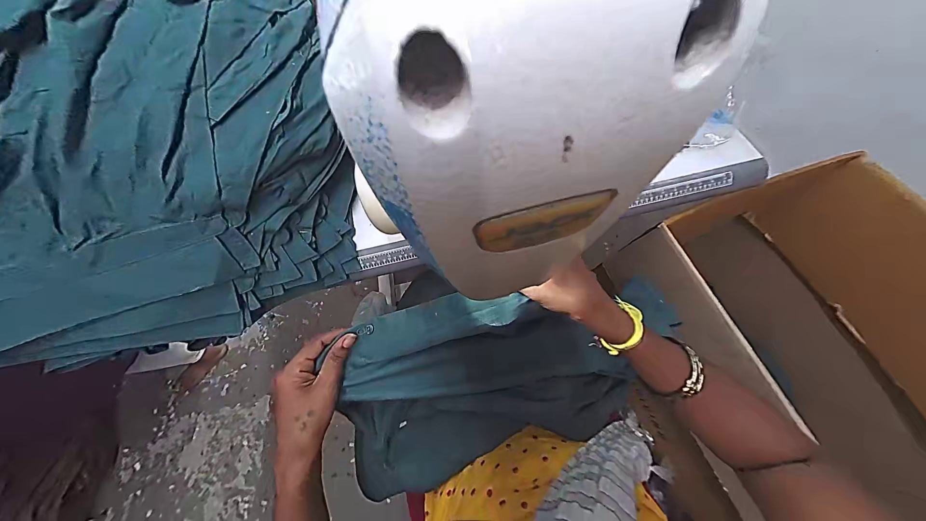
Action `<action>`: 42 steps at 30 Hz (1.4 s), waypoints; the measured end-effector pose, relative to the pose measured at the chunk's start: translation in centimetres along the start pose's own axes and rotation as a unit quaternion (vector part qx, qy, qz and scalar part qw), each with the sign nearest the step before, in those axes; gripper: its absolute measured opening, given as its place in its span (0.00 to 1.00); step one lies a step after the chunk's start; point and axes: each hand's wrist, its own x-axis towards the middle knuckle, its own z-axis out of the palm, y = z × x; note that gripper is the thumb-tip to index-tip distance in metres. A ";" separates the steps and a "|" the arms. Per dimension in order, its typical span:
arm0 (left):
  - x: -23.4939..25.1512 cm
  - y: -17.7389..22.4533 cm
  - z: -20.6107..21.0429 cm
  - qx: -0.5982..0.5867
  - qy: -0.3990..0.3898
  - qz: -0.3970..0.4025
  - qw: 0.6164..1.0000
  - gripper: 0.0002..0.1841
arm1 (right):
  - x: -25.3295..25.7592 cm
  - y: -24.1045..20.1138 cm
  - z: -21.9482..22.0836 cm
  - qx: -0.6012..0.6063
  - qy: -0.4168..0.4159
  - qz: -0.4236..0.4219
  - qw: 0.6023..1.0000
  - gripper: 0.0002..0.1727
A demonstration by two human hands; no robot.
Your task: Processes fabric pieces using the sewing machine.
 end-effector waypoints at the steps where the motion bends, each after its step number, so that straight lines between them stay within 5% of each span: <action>1: 0.1 -0.1 0.4 -0.001 -0.005 -0.006 1.000 0.15 | -0.1 0.3 -0.2 0.014 -0.010 -0.013 1.000 0.19; 5: 1.4 1.1 1.0 -0.020 -0.002 0.004 1.000 0.13 | -0.2 2.4 -2.5 0.036 -0.039 -0.121 0.991 0.11; 15: 4.4 4.2 2.8 0.011 -0.043 0.114 0.993 0.16 | -1.1 6.3 -6.0 -0.142 0.074 -0.170 0.972 0.15; 21: 3.0 3.4 4.7 0.124 -0.020 0.142 0.982 0.20 | -1.4 11.0 -10.5 -0.331 0.115 -0.046 0.935 0.18; 23: 3.1 4.2 6.0 0.110 -0.071 0.163 0.978 0.22 | -0.1 10.8 -10.3 -0.334 0.146 -0.059 0.929 0.16; 27: 3.1 7.5 8.9 -0.029 -0.180 0.078 0.980 0.29 | 3.5 8.7 -8.1 -0.332 0.153 -0.140 0.920 0.13; 31: 2.7 9.8 10.0 -0.040 -0.153 -0.016 0.987 0.28 | 5.8 9.5 -6.7 -0.364 0.160 -0.176 0.901 0.12; 42: 2.1 9.5 11.3 -0.110 -0.108 -0.024 0.988 0.27 | 6.5 9.9 -6.7 -0.351 0.165 -0.227 0.893 0.09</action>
